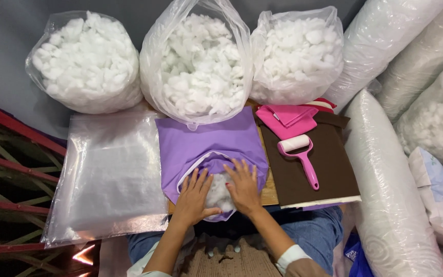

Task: Stuffing a pillowcase with fiberfill, smoothing it out, and cleaning the work surface with a cloth.

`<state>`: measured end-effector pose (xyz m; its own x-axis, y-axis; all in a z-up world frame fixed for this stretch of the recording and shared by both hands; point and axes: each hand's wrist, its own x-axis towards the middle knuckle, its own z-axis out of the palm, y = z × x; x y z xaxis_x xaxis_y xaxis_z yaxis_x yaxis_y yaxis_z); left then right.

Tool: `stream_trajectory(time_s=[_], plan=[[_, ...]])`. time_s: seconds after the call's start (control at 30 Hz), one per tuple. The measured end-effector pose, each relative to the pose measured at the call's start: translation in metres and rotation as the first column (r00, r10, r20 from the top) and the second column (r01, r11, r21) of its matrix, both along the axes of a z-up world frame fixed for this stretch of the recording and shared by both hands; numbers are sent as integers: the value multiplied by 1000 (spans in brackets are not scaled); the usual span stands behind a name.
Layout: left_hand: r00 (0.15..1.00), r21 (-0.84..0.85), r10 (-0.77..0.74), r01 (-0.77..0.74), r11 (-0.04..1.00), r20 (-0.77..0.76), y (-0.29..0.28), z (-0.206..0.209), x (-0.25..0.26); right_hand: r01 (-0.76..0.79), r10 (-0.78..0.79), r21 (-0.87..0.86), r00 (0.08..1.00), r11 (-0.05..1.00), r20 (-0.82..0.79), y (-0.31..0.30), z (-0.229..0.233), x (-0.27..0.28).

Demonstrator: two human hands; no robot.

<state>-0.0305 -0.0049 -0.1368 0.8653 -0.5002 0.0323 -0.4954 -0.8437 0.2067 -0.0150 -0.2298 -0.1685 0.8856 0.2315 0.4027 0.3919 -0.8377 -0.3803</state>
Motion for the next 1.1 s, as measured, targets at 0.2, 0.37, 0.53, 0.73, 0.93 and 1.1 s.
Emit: stream_trajectory(time_s=[0.2,0.37,0.53,0.73,0.93,1.1], plan=[[982,-21,-101,106,994,161,-5,-5,-19,-16,19,60,998,998,-55,-51,15,-61],[981,-238,-99,138,961,168,-27,-10,-22,67,-6,291,978,954,-207,-14,31,-81],[972,-304,-86,152,940,220,-24,1,-27,152,-25,431,958,889,-286,13,39,-84],[952,-354,43,71,933,305,-18,-10,-26,17,152,504,944,864,-292,17,30,-71],[963,-202,31,24,979,268,-8,-21,-26,53,-35,200,995,978,-93,13,91,-80],[931,-142,45,8,990,363,-1,-27,-17,-228,239,-121,967,966,86,22,61,-64]])
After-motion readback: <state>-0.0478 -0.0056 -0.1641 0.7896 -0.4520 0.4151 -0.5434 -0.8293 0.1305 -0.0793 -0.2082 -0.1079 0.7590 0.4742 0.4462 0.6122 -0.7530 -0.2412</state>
